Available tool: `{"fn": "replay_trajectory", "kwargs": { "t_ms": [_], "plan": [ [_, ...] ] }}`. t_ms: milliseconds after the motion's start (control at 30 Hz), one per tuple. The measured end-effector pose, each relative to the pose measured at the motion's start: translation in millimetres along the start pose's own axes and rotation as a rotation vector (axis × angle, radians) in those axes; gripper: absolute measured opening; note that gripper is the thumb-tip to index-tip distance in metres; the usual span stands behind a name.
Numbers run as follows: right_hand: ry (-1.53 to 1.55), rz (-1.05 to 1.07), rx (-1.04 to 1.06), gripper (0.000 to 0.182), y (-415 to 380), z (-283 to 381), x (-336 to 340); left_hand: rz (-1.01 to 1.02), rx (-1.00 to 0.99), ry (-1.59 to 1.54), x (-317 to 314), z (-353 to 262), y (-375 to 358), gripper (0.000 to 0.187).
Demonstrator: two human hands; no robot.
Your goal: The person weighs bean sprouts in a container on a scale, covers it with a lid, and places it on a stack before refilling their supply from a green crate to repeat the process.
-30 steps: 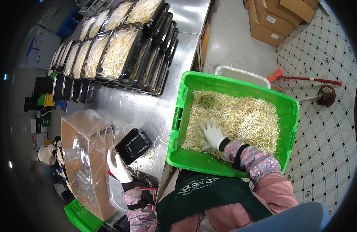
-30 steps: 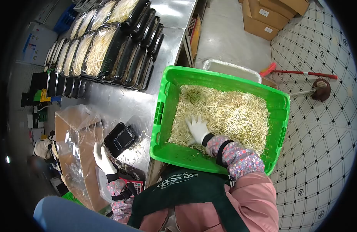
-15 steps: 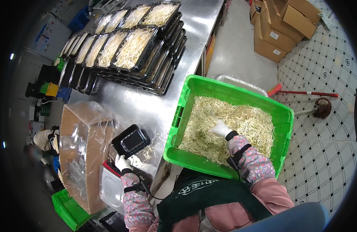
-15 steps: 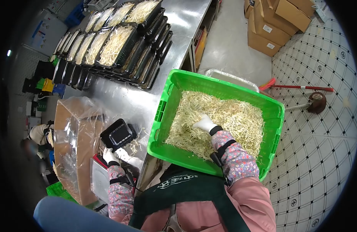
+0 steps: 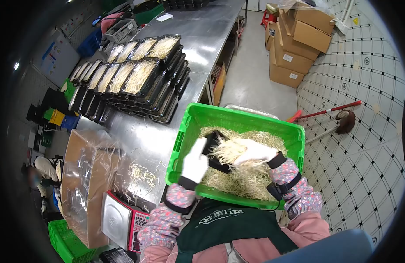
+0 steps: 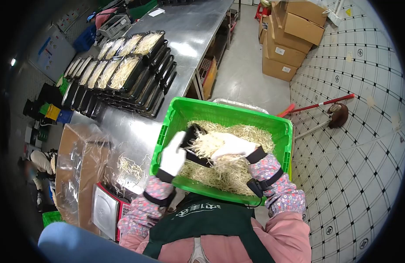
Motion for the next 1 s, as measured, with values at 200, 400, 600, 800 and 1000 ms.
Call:
{"fn": "replay_trajectory", "kwargs": {
  "t_ms": [200, 400, 600, 800, 1000],
  "plan": [
    [-0.968, -0.110, -0.066, 0.091, -24, -33, -6, 0.231, 0.661, -0.861, -112, 15, -41, 0.063],
    [-0.713, -0.237, 0.230, 0.060, -68, 8, 6, 0.039, 0.780, -1.030, -108, 32, -68, 0.061],
    [-0.661, -0.705, 0.345, 0.051, -69, 4, 20, -0.111, 0.762, -1.039, -103, 50, -85, 0.059],
    [-1.325, -0.399, 0.318, 0.065, -27, -14, -71, -0.232, 0.658, -1.106, -84, 25, -95, 0.055],
    [-1.001, 0.009, 0.439, 0.051, 15, 29, -121, -0.408, 0.597, -1.143, -11, 33, -126, 0.054]
  ]
}}
Point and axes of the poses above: each hand's wrist, its own y-axis towards the middle knuckle, its own x-axis out of the back of the hand, z = x × y, the point moved 5 cm from there along y, towards the middle knuckle
